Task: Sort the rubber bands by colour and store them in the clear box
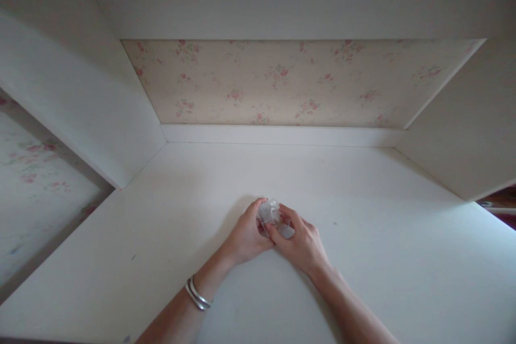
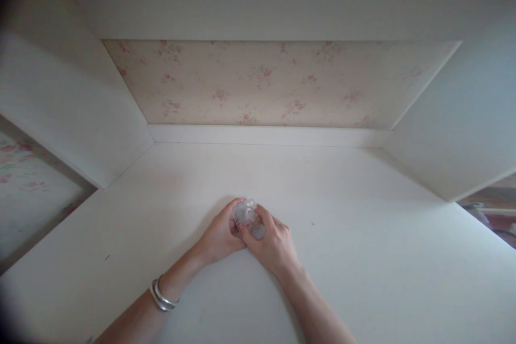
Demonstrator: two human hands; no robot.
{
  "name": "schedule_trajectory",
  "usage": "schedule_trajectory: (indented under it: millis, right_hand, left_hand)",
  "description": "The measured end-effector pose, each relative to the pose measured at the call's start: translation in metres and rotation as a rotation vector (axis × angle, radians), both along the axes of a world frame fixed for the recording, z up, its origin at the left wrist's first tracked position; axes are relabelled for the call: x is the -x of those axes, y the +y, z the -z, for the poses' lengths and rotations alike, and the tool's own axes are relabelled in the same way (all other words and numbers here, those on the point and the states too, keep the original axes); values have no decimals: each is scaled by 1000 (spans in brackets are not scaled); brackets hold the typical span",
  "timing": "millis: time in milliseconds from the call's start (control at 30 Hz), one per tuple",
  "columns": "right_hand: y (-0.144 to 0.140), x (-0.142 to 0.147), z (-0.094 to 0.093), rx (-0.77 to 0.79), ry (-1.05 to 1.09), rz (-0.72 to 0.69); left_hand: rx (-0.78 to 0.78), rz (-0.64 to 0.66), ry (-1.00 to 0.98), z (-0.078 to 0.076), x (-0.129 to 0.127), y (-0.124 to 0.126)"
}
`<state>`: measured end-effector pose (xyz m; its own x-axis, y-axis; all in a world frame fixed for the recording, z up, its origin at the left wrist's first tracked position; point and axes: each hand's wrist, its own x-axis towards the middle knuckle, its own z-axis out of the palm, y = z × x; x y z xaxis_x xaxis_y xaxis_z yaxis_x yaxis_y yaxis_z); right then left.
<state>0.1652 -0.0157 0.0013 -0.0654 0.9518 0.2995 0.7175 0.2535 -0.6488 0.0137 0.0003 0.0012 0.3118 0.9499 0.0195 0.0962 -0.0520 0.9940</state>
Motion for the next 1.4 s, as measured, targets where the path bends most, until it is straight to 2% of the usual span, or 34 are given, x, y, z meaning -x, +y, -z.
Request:
schedule_trajectory:
  millis: [133,333,500,733,1067,1200,1400]
  right_hand:
    - [-1,1,-1,-54,-6,-9]
    - [1,5,2,-161,24,-71]
    - [1,7,0,-124,-59,-42]
    - [-1,4,-5,-138,-99,-13]
    - [-1,-1,-5,-63,-56,-31]
    - [0,-6,-4,-5,84,11]
    - [4,-10,-11,44,334,64]
  left_hand:
    - [-21,3,-29,1,0,-1]
    - [-103,-8,71,4,3,-4]
    - [-229,-1,163,-3,3,-7]
    - [-299,38,209,-6,0,-11]
    - [-90,103,17,0,-2,-10]
    - [17,128,-65,3,1,-10]
    - [77,58,-102,1,0,-7]
